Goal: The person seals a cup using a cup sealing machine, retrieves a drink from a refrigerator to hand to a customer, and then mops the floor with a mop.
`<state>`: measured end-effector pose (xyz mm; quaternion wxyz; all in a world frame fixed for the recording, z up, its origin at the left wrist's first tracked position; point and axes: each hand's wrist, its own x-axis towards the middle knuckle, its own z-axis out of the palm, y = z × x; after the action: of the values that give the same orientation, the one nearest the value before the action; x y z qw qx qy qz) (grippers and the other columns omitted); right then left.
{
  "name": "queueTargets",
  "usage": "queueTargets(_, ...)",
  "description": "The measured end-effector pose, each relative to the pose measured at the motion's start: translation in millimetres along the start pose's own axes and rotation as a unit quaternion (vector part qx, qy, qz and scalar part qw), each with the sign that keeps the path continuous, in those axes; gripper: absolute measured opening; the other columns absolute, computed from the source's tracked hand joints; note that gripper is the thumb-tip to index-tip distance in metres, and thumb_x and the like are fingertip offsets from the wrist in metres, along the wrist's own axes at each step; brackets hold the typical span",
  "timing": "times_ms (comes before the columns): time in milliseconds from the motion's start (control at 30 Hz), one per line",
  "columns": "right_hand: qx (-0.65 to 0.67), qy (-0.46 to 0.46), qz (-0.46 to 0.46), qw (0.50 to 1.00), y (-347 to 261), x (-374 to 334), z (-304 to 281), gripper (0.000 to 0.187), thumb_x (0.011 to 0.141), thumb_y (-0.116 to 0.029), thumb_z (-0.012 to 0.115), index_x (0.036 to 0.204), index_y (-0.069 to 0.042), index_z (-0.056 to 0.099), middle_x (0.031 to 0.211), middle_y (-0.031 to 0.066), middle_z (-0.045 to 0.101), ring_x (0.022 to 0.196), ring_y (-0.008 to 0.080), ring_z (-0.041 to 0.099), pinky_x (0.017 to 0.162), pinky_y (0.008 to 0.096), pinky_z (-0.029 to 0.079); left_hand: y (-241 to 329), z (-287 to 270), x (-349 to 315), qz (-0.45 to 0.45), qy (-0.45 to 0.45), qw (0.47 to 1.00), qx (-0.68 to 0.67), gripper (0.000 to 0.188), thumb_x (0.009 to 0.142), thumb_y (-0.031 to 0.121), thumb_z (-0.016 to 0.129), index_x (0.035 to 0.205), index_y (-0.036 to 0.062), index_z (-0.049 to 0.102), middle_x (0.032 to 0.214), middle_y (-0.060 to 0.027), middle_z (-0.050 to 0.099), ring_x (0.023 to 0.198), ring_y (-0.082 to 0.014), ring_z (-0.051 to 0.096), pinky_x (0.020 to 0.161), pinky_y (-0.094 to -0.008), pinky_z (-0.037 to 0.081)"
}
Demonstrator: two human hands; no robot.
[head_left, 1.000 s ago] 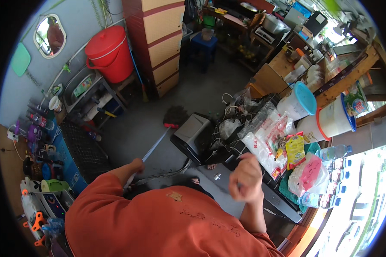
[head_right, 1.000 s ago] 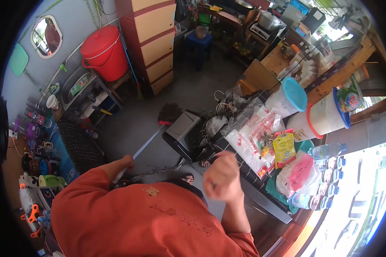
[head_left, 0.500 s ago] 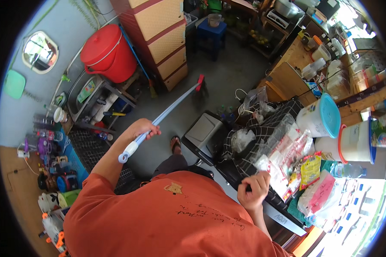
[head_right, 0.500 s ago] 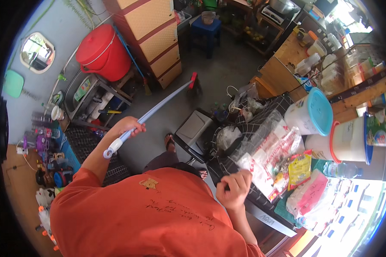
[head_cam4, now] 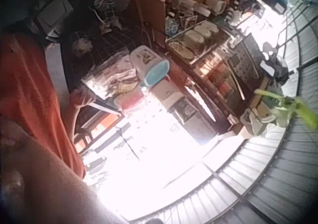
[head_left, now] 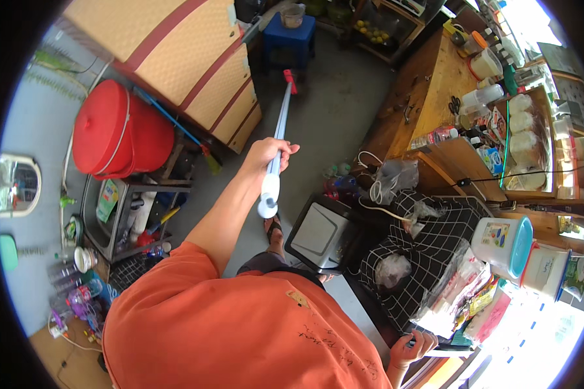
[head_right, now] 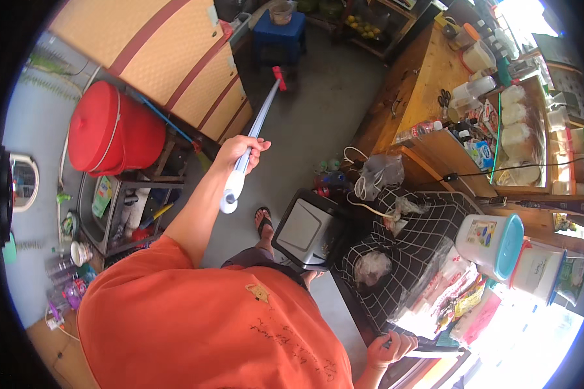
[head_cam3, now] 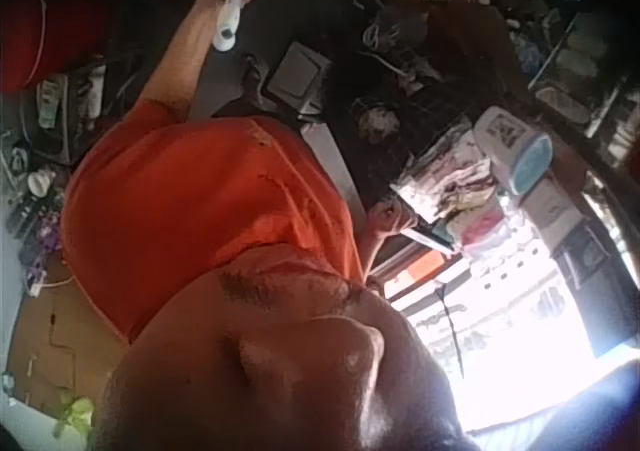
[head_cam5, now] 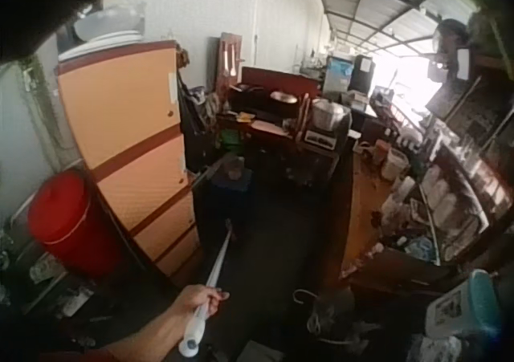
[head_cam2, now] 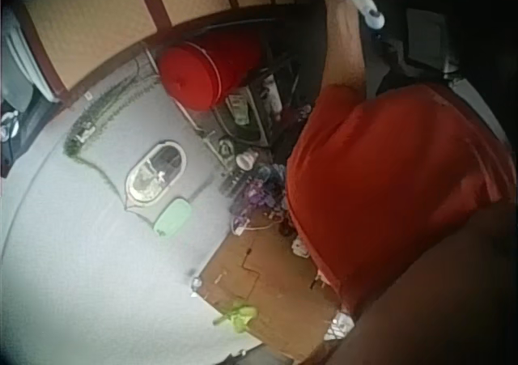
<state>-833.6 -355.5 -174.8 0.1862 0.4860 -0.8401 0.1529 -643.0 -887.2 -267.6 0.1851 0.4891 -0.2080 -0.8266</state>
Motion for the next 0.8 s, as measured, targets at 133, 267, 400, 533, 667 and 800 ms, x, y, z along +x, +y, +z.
queueTargets(133, -0.043, -0.011, 0.018, 0.999, -6.7, 2.0, 0.5, 0.009, 0.077, -0.001, 0.054, 0.085, -0.004, 0.056, 0.084, 0.0124, 0.046, 0.083, 0.0328, 0.046, 0.082, 0.0511, 0.039, 20.6, -6.8, 85.4, 0.060, -0.001, 0.998, -0.030, 0.005, 0.075, -0.004, 0.054, 0.080, -0.0021, 0.053, 0.087, -0.0172, 0.063, 0.048, -0.0108, 0.051, 0.043, -0.0242, 0.041)
queueTargets(267, -0.066, -0.041, 0.038, 0.996, -10.4, 0.0, 0.1, 0.011, 0.078, -0.001, 0.052, 0.089, -0.004, 0.056, 0.085, 0.0128, 0.047, 0.085, 0.0330, 0.046, 0.085, 0.0527, 0.038, 30.2, -9.6, 172.0, 0.101, 0.053, 0.991, -0.065, 0.009, 0.071, -0.009, 0.052, 0.063, -0.0052, 0.051, 0.079, -0.0239, 0.061, 0.054, -0.0196, 0.055, 0.045, -0.0328, 0.042)
queueTargets(400, -0.075, -0.079, 0.043, 0.993, -10.7, 4.3, 2.4, 0.013, 0.079, -0.003, 0.051, 0.091, -0.004, 0.055, 0.086, 0.0127, 0.049, 0.084, 0.0326, 0.047, 0.088, 0.0525, 0.038, 34.2, -50.9, 275.3, 0.127, 0.123, 0.981, -0.075, 0.006, 0.069, -0.013, 0.051, 0.067, -0.0066, 0.052, 0.077, -0.0234, 0.060, 0.057, -0.0227, 0.058, 0.042, -0.0329, 0.042)
queueTargets(533, -0.115, -0.071, 0.046, 0.990, -32.8, 31.0, 4.8, 0.006, 0.077, -0.004, 0.056, 0.082, -0.006, 0.059, 0.080, 0.0103, 0.054, 0.077, 0.0305, 0.051, 0.078, 0.0492, 0.043, 53.0, -80.1, 336.0, 0.053, 0.132, 0.985, -0.095, 0.014, 0.069, -0.014, 0.049, 0.078, -0.0039, 0.053, 0.079, -0.0225, 0.061, 0.055, -0.0224, 0.057, 0.042, -0.0320, 0.042)
queueTargets(667, -0.099, -0.109, 0.083, 0.986, -31.5, 28.2, 5.6, 0.011, 0.076, 0.001, 0.055, 0.084, -0.005, 0.060, 0.083, 0.0115, 0.055, 0.083, 0.0310, 0.051, 0.080, 0.0483, 0.042, 45.8, -78.6, 348.7, 0.032, 0.160, 0.982, -0.100, 0.017, 0.069, -0.015, 0.049, 0.081, -0.0036, 0.052, 0.083, -0.0215, 0.062, 0.055, -0.0229, 0.057, 0.043, -0.0319, 0.041)
queueTargets(800, -0.062, -0.123, 0.102, 0.985, -23.7, 26.4, 9.6, 0.010, 0.075, -0.001, 0.055, 0.084, -0.005, 0.060, 0.082, 0.0117, 0.055, 0.083, 0.0318, 0.051, 0.080, 0.0477, 0.041, 7.7, -78.6, 380.5, 0.032, 0.197, 0.979, 0.041, 0.016, 0.077, -0.009, 0.050, 0.092, -0.0040, 0.050, 0.079, -0.0180, 0.061, 0.047, -0.0198, 0.052, 0.042, -0.0337, 0.043)
